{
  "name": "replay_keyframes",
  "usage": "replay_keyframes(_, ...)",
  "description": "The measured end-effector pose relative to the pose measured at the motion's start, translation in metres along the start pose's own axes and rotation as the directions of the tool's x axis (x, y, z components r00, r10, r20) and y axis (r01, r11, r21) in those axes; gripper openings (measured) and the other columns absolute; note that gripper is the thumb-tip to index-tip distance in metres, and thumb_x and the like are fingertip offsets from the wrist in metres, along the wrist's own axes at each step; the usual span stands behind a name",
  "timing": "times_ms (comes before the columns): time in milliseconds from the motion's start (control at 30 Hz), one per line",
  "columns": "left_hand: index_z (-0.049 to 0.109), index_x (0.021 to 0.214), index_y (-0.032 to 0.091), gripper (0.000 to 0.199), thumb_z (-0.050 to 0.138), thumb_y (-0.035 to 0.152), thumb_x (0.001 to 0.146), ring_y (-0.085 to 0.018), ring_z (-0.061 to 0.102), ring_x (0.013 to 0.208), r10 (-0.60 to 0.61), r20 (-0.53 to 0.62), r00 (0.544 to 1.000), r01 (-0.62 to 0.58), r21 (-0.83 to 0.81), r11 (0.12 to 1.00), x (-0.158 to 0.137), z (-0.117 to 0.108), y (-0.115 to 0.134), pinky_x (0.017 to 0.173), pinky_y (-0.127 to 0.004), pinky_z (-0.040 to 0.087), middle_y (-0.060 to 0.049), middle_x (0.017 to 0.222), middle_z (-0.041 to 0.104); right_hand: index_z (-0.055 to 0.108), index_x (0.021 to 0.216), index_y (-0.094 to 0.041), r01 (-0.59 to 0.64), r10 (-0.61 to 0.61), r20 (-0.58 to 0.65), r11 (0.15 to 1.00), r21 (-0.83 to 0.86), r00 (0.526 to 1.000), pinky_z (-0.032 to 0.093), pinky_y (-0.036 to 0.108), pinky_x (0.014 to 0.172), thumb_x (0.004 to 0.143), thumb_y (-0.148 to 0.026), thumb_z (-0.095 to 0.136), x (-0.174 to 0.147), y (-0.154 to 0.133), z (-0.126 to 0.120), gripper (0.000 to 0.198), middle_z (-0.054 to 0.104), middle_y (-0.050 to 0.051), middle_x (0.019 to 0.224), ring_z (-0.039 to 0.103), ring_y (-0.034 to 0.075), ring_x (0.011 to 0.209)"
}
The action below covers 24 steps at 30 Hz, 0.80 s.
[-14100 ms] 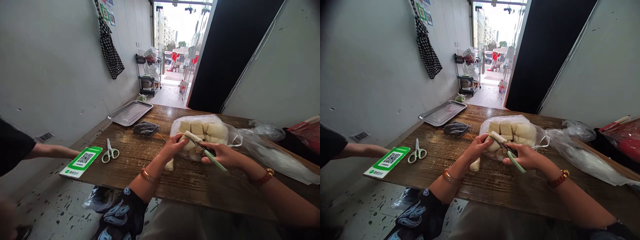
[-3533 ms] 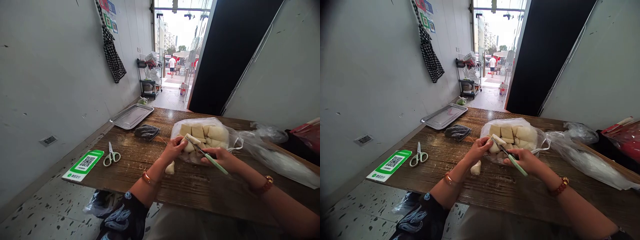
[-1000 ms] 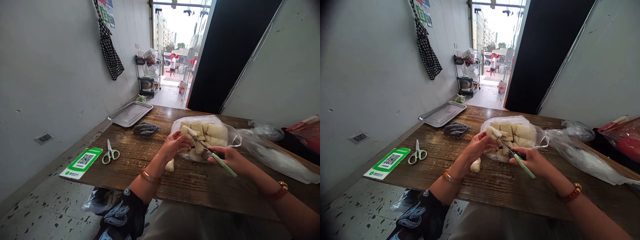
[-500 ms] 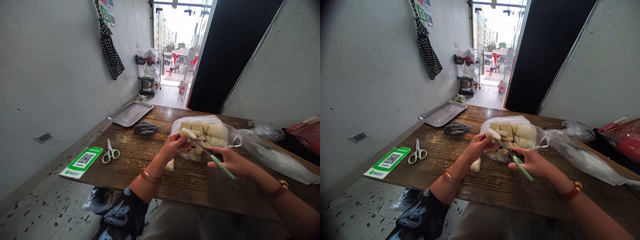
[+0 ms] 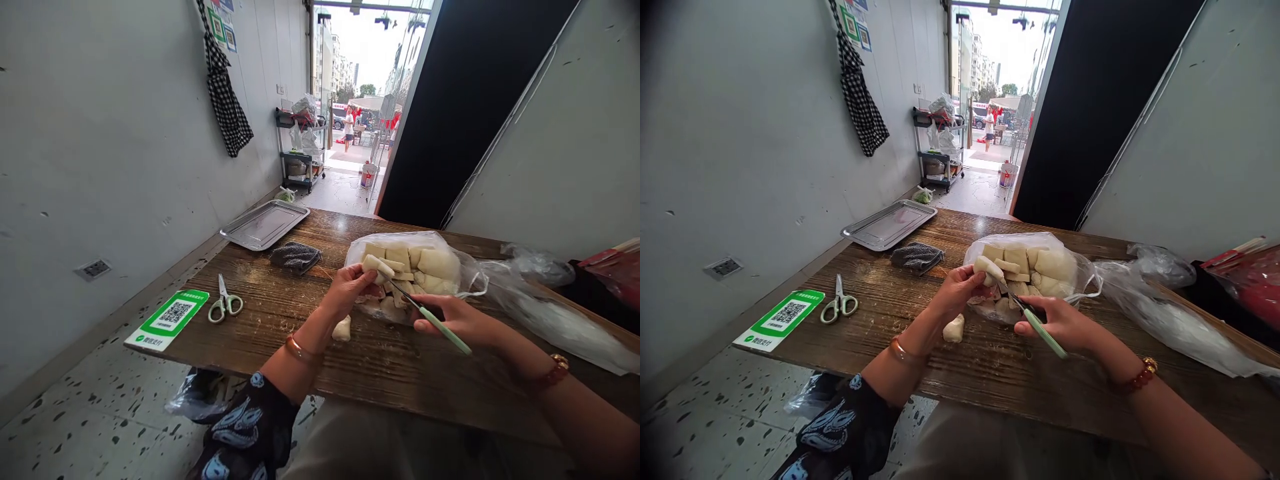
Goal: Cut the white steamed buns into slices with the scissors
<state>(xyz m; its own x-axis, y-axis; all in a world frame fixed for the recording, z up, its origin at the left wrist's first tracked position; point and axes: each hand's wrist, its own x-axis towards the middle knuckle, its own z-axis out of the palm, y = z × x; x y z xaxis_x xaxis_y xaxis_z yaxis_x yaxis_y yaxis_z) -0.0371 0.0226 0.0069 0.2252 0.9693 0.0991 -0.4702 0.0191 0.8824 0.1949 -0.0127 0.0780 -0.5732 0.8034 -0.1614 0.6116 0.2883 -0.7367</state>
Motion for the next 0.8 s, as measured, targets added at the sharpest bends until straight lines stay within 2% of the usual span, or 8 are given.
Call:
replay_keyframes(133, 0.069, 0.089, 0.009, 0.050, 0.085, 0.049, 0.064, -0.013, 0.065, 0.058, -0.005, 0.003, 1.000, 0.005, 0.019, 1.000, -0.001, 0.000, 0.001, 0.063, -0.027, 0.054, -0.004, 0.075, 0.069, 0.068, 0.127, -0.016, 0.007, -0.007, -0.035, 1.000, 0.000, 0.999, 0.051, 0.036, 0.088, 0.082, -0.061, 0.066, -0.003, 0.003, -0.001, 0.064, 0.076, 0.008, 0.108, 0.066, 0.032, 0.101)
replay_keyframes(300, 0.070, 0.091, 0.009, 0.052, 0.085, 0.049, 0.063, -0.012, 0.064, 0.059, -0.004, 0.023, 1.000, 0.003, 0.022, 1.000, 0.000, 0.000, -0.001, 0.065, -0.028, 0.055, -0.004, 0.077, 0.070, 0.071, 0.123, -0.014, -0.049, 0.040, -0.131, 0.997, -0.066, 0.991, 0.054, 0.040, 0.084, 0.078, -0.067, 0.065, -0.002, 0.021, 0.005, 0.071, 0.078, 0.010, 0.102, 0.069, 0.034, 0.095)
replay_keyframes(467, 0.070, 0.091, 0.008, 0.052, 0.084, 0.050, 0.065, -0.011, 0.064, 0.059, -0.008, 0.041, 0.999, 0.007, 0.024, 1.000, 0.000, 0.000, -0.003, 0.065, -0.027, 0.055, -0.005, 0.079, 0.069, 0.074, 0.118, -0.014, -0.046, 0.024, -0.197, 0.993, -0.113, 0.980, 0.052, 0.047, 0.094, 0.075, -0.068, 0.066, 0.000, 0.030, 0.010, 0.070, 0.076, 0.014, 0.115, 0.068, 0.039, 0.105)
replay_keyframes(633, 0.068, 0.092, 0.008, 0.052, 0.084, 0.050, 0.065, -0.011, 0.064, 0.061, -0.029, 0.049, 0.998, 0.030, -0.026, 0.999, -0.001, 0.000, -0.001, 0.066, -0.027, 0.056, -0.004, 0.077, 0.068, 0.073, 0.121, -0.014, -0.034, 0.005, -0.210, 0.990, -0.134, 0.978, 0.052, 0.048, 0.095, 0.076, -0.067, 0.066, -0.003, 0.032, 0.010, 0.070, 0.075, 0.014, 0.118, 0.068, 0.039, 0.106)
replay_keyframes(800, 0.066, 0.085, 0.009, 0.052, 0.083, 0.053, 0.065, -0.013, 0.067, 0.063, -0.055, 0.057, 0.997, 0.060, -0.075, 0.995, -0.003, 0.001, 0.000, 0.069, -0.028, 0.057, -0.004, 0.071, 0.068, 0.069, 0.126, -0.013, -0.047, 0.022, -0.207, 0.992, -0.113, 0.978, 0.050, 0.048, 0.098, 0.077, -0.067, 0.065, -0.005, 0.029, 0.009, 0.073, 0.073, 0.015, 0.120, 0.067, 0.039, 0.109)
